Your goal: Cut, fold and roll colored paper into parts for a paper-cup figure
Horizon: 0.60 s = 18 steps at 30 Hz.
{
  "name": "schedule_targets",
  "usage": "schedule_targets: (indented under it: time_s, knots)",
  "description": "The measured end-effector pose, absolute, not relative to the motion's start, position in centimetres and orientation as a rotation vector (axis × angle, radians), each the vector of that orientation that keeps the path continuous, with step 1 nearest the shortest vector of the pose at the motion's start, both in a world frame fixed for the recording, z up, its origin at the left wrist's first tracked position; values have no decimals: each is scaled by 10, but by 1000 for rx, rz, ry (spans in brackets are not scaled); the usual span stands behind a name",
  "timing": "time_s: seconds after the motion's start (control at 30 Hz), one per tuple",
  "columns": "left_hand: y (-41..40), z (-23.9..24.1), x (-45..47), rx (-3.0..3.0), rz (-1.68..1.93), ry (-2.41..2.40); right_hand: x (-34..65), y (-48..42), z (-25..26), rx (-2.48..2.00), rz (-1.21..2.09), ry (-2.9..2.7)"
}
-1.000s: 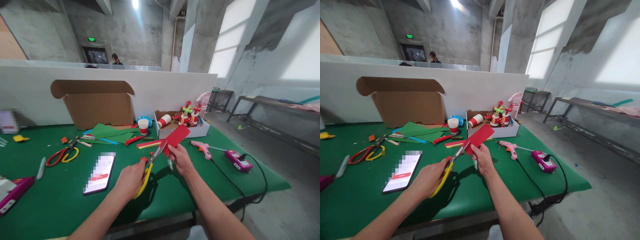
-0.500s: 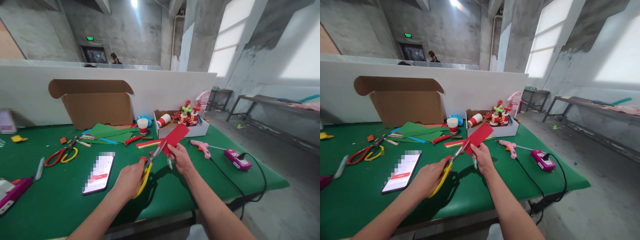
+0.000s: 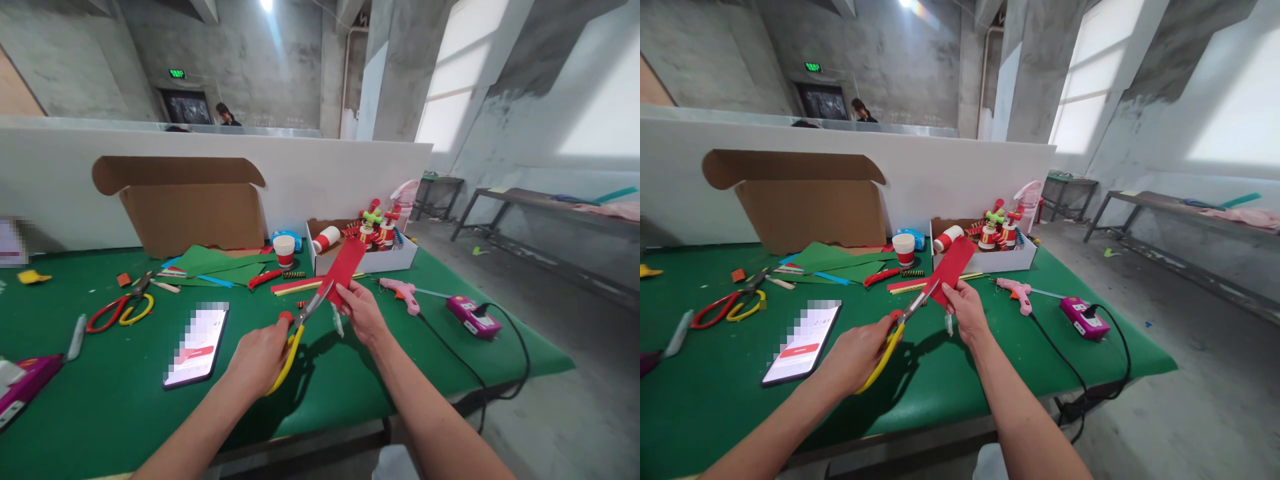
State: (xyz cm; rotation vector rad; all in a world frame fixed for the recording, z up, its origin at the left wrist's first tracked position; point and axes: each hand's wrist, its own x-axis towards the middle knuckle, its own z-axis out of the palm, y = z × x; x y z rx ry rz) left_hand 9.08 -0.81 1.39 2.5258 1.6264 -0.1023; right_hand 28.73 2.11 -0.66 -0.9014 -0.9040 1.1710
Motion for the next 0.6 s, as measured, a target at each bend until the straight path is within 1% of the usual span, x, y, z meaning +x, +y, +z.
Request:
schedule_targets:
  time_s: [0.6]
  knots:
    - [-8, 12, 90, 2541, -111, 1619, 289, 21, -5, -936, 1172, -895]
